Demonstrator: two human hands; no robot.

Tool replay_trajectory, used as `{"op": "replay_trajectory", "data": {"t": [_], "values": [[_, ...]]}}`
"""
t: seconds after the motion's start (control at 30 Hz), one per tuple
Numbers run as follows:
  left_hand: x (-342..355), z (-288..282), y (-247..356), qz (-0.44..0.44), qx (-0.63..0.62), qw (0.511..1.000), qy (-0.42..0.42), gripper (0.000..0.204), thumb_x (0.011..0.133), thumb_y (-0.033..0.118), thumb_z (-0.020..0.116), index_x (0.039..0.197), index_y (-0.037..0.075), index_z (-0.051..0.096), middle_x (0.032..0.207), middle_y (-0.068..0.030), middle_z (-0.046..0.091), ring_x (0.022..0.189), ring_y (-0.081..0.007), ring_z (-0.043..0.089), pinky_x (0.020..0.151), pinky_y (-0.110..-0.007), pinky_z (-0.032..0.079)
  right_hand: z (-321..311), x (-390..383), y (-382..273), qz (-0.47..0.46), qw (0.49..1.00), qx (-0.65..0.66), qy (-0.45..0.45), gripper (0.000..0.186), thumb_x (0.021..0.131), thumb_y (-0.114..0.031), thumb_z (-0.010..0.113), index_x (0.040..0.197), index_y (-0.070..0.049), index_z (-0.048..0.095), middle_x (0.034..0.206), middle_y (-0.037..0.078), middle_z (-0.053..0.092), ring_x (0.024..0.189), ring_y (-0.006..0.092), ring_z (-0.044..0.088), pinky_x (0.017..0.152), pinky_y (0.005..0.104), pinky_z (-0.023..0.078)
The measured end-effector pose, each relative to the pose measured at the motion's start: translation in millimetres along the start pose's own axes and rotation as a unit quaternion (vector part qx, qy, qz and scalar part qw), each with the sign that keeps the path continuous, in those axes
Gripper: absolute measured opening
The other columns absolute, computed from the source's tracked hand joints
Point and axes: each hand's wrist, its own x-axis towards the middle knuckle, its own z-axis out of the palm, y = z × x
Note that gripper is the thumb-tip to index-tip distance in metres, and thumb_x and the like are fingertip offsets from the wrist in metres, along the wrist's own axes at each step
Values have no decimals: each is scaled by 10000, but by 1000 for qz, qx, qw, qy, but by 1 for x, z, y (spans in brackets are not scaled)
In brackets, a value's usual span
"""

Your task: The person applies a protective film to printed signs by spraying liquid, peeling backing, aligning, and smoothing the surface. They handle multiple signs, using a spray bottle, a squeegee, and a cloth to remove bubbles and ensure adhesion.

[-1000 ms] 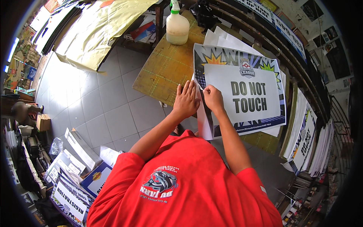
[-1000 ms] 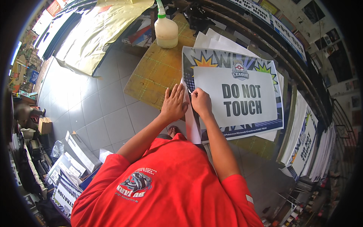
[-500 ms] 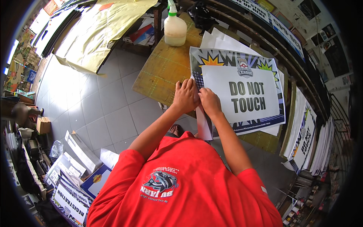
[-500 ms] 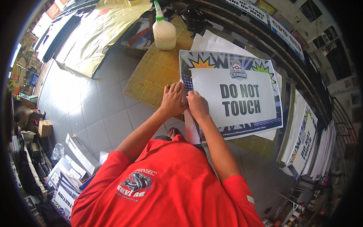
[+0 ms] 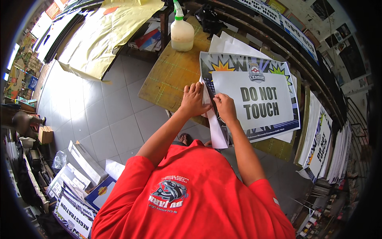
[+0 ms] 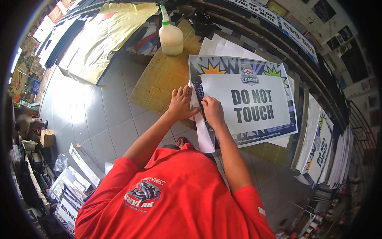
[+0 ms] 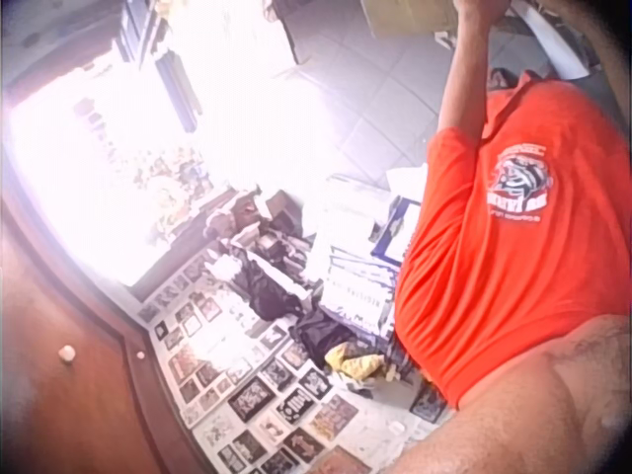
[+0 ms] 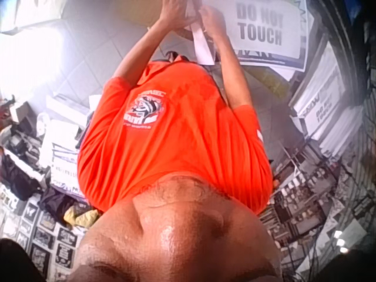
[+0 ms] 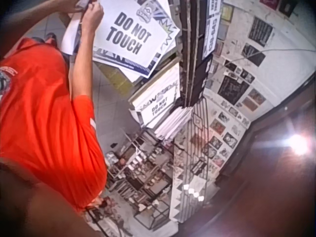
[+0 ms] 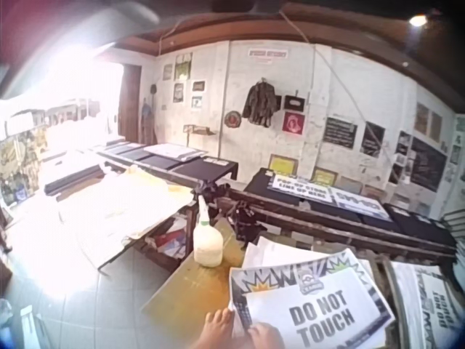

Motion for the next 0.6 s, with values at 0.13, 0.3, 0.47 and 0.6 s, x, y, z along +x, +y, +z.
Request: {"op": "replay_trajectory", "data": {"t": [0.13,0.3,0.47,0.6], "values": [[5,0,-3,17,38,999,-12,900,737,553,645,1324,-105,463,1414,-199,417,1273,-304,394,1046,-454,288,-6,4,4,1,1000,25,-18,159,879,-134,665,901,20,634,880,198,672,841,398,643,739,451,512],[8,7,-16,34,18,999,10,822,793,488,625,1356,-85,451,1497,-223,367,1377,-325,337,1104,-446,257,-4,0,-4,-33,998,-10,-61,174,889,-168,657,892,5,637,854,187,666,838,384,647,740,439,513],[2,4,-14,34,17,999,36,864,735,425,679,1391,-68,407,1500,-234,355,1385,-344,337,1111,-463,260,2,8,-14,12,996,-4,-93,327,829,-344,735,830,-29,648,794,124,669,736,333,657,651,419,515],[2,4,-14,31,1,999,31,833,731,408,670,1376,-59,430,1505,-245,341,1382,-353,337,1118,-467,255,12,47,-13,60,996,-5,-63,358,799,-379,755,808,-39,645,779,113,668,721,317,659,639,409,516]]}}
